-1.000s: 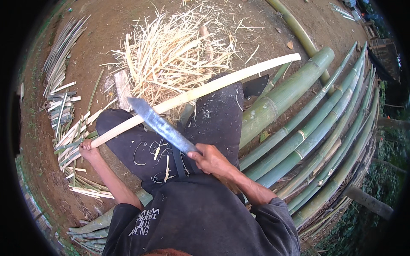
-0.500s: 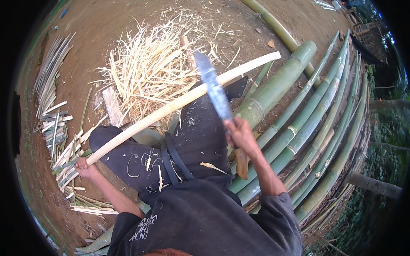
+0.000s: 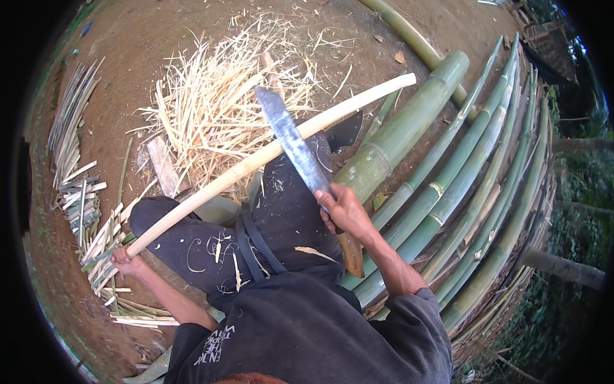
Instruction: The person sits on the ground and uses a large knife to shave the outer layer off a long bamboo strip. They hold the strip with their left hand and repeatedly scrape the blade along its length to smooth the surface.
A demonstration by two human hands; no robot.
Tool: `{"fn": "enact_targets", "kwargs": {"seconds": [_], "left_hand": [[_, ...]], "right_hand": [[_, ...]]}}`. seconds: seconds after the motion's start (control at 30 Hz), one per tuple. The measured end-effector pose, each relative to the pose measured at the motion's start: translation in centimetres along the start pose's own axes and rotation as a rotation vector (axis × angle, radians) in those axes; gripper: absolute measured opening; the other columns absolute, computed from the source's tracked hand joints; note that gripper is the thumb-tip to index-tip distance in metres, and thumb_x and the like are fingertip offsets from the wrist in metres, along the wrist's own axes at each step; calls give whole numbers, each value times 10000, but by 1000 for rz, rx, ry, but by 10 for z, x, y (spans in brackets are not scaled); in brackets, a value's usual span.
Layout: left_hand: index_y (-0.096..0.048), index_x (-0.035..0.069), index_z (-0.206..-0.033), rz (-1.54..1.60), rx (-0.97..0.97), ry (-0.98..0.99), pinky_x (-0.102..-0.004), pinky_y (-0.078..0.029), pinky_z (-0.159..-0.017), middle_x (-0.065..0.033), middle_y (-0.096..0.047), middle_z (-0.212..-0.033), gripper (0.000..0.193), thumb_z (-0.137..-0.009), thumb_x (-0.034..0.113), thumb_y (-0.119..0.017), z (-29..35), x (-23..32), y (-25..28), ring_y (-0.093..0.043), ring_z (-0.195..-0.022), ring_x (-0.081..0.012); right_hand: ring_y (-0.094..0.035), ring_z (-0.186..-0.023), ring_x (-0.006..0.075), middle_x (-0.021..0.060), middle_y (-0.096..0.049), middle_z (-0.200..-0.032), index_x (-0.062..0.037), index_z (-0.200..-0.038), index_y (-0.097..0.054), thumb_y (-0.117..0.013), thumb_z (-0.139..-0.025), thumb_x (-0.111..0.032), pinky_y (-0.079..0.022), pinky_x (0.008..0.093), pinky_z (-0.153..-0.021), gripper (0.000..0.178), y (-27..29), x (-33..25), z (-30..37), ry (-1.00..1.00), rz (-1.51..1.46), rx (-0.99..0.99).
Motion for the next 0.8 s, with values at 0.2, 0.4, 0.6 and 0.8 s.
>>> {"fn": "enact_targets", "kwargs": {"seconds": [0.2, 0.4, 0.6, 0.8], "left_hand": [[-435, 107, -678, 40, -23, -28, -225, -252, -364, 19, -290, -490, 335, -1002, 184, -460, 6, 2, -4, -249, -369, -77], [-388, 139, -637, 104, -161, 30, -223, -239, -373, 23, -300, -480, 362, -991, 179, -454, 1, -7, -15, -241, -376, -74], [-384, 146, -627, 88, -238, 19, -223, -231, -379, 27, -292, -467, 379, -1000, 186, -434, 1, -5, -21, -225, -369, -72], [-416, 141, -616, 115, -224, 50, -227, -240, -398, 26, -301, -465, 438, -1039, 257, -425, -4, -4, -17, -230, -373, -72]], "right_hand": [[-488, -409, 95, -2, -514, -590, -26, -991, -546, -541, -1025, -278, -405, 259, -363, 255, 105, -21, -18, 88, -225, 373], [-500, -446, 97, 9, -526, -610, -14, -998, -551, -557, -1023, -280, -414, 266, -377, 268, 34, -10, -5, 6, -12, 170], [-482, -397, 99, -6, -518, -586, -44, -936, -511, -564, -1021, -302, -419, 256, -370, 277, 90, -15, -15, 92, -147, 372], [-496, -415, 100, 8, -525, -587, -57, -919, -507, -570, -1018, -303, -435, 269, -377, 273, 71, -4, -11, 55, -135, 307]]}}
Point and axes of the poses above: each hand's wrist, its own z-axis away from the middle knuckle, its own y-axis out of the back of the hand, x = y × z, the point moved 10 cm from there along -z, towards the middle knuckle
